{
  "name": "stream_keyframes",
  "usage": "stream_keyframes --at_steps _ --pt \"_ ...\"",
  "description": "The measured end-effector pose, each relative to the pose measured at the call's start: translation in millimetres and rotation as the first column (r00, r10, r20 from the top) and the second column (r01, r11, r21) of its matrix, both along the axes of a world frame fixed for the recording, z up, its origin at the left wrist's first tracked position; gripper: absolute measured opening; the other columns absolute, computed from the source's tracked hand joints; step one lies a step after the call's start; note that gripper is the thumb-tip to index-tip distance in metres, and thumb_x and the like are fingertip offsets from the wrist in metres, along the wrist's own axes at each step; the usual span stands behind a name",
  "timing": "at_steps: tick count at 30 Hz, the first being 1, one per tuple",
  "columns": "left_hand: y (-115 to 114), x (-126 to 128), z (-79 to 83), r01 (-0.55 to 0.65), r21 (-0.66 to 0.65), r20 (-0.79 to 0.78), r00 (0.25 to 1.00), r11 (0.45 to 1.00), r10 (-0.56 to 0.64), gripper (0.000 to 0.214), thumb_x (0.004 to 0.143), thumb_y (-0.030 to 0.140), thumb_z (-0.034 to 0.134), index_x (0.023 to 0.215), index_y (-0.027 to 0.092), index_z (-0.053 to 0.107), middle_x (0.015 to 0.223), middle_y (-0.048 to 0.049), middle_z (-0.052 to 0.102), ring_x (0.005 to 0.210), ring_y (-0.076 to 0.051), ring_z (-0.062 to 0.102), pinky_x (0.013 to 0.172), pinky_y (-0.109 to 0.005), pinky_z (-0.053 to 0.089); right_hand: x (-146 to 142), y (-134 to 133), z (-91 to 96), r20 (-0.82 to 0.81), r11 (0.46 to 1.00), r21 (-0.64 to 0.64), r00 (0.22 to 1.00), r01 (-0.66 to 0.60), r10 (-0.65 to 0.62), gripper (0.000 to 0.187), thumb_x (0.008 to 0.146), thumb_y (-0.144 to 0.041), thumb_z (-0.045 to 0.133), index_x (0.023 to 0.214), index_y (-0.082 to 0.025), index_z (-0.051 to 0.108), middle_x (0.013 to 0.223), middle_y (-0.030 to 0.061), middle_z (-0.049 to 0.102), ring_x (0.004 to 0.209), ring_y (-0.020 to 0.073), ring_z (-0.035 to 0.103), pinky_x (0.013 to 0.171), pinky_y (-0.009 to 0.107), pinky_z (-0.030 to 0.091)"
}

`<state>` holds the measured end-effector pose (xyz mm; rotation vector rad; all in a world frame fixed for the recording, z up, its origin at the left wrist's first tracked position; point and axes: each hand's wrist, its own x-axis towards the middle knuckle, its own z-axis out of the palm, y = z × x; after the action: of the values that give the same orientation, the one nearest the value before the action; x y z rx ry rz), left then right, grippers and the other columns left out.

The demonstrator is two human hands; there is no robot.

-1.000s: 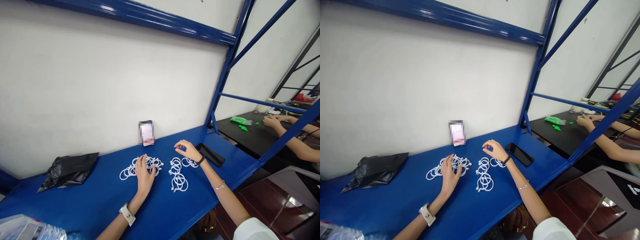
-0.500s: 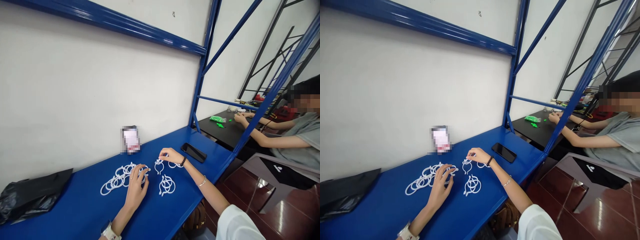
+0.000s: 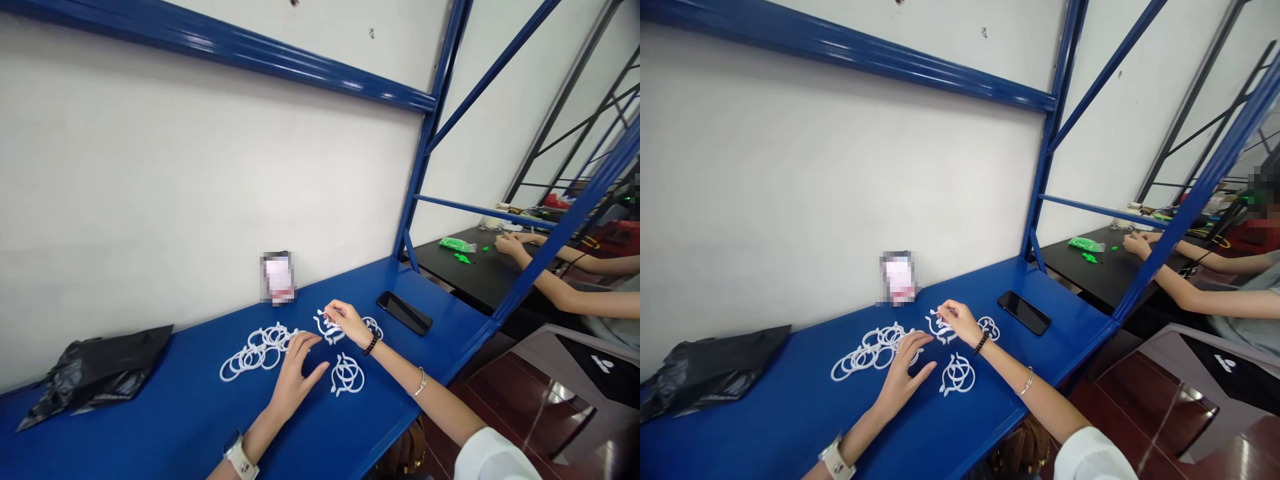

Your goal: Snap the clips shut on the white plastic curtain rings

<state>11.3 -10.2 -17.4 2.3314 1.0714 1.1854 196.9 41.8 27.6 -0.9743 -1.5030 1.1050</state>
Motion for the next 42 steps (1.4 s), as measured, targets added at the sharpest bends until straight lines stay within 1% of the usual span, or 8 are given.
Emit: stream_keyframes --at_steps 8,14,24,28,30,33,37,42 --pt "1 4 6.6 -0.036 -0.153 0.141 0.988 0.988 0.058 0.029 0.085 0.037 0.056 0.107 0.020 0.061 0.112 -0.0101 0.063 0.108 -0.025 0.057 0.094 -0.043 0.045 -34 -21 -9.9 -0.108 0.995 -0.045 0.991 -0.084 0.079 0.042 0.080 -0.060 0.054 0.076 -0.018 0.052 0.072 -0.0011 0.053 0.059 0.0108 0.045 0.057 0.024 0.039" --pt "-2 5 13.8 -0.072 -0.311 0.248 0.957 0.948 0.154 0.030 0.084 0.044 0.055 0.090 0.016 0.066 0.086 -0.0063 0.070 0.079 -0.021 0.064 0.075 -0.034 0.050 -36 -27 -8.8 0.043 0.987 0.139 0.996 -0.086 0.080 0.033 0.090 -0.051 0.046 0.080 -0.020 0.050 0.073 -0.0010 0.047 0.060 0.0113 0.044 0.057 0.024 0.038" --pt "-2 5 12.2 0.065 -0.438 0.334 0.938 0.897 0.095 0.035 0.085 0.046 0.051 0.079 0.017 0.070 0.080 -0.0054 0.073 0.078 -0.021 0.067 0.077 -0.032 0.050 -24 -24 5.8 0.287 0.879 0.476 0.942 0.016 -0.173 0.025 0.095 -0.033 0.040 0.077 -0.021 0.053 0.081 0.0041 0.055 0.075 0.0168 0.052 0.069 0.029 0.040" --pt "1 -1 7.9 0.029 -0.476 0.365 0.916 0.879 0.167 0.039 0.086 0.049 0.049 0.077 0.016 0.068 0.077 -0.0057 0.073 0.073 -0.019 0.064 0.070 -0.029 0.049 10 1 9.7 0.226 0.815 0.490 0.858 0.309 -0.461 0.030 0.093 -0.039 0.042 0.072 -0.020 0.053 0.072 0.0030 0.055 0.066 0.0168 0.051 0.065 0.028 0.039" --pt "2 -3 6.9 0.020 -0.475 0.360 0.917 0.880 0.173 0.042 0.085 0.051 0.049 0.077 0.016 0.069 0.077 -0.0060 0.072 0.072 -0.019 0.063 0.069 -0.029 0.049 32 15 9.9 0.262 0.840 0.406 0.835 0.359 -0.484 0.034 0.092 -0.042 0.042 0.069 -0.020 0.053 0.064 0.0013 0.054 0.057 0.0153 0.049 0.058 0.027 0.037" --pt "2 -2 7.0 0.012 -0.460 0.326 0.932 0.888 0.156 0.045 0.086 0.053 0.047 0.074 0.017 0.071 0.076 -0.0056 0.071 0.072 -0.019 0.062 0.067 -0.028 0.048 56 27 8.1 0.502 0.935 0.316 0.808 0.158 -0.306 0.037 0.090 -0.042 0.045 0.063 -0.020 0.056 0.060 0.0016 0.060 0.059 0.0166 0.053 0.061 0.028 0.039" --pt "0 -1 8.7 0.001 -0.453 0.305 0.940 0.892 0.154 0.046 0.085 0.054 0.046 0.074 0.017 0.071 0.075 -0.0051 0.071 0.070 -0.018 0.061 0.065 -0.027 0.047 57 25 7.6 0.665 0.909 0.417 0.680 0.003 -0.308 0.038 0.089 -0.043 0.049 0.062 -0.020 0.063 0.080 0.0063 0.069 0.088 0.0236 0.055 0.077 0.035 0.039" --pt "-2 -2 12.3 -0.021 -0.395 0.273 0.952 0.918 0.139 0.039 0.086 0.049 0.048 0.076 0.019 0.071 0.080 -0.0040 0.072 0.078 -0.020 0.064 0.076 -0.030 0.047 29 7 14.8 0.601 0.906 0.409 0.779 -0.110 -0.177 0.034 0.094 -0.040 0.043 0.078 -0.021 0.068 0.083 0.0055 0.067 0.084 0.0197 0.055 0.082 0.036 0.041"
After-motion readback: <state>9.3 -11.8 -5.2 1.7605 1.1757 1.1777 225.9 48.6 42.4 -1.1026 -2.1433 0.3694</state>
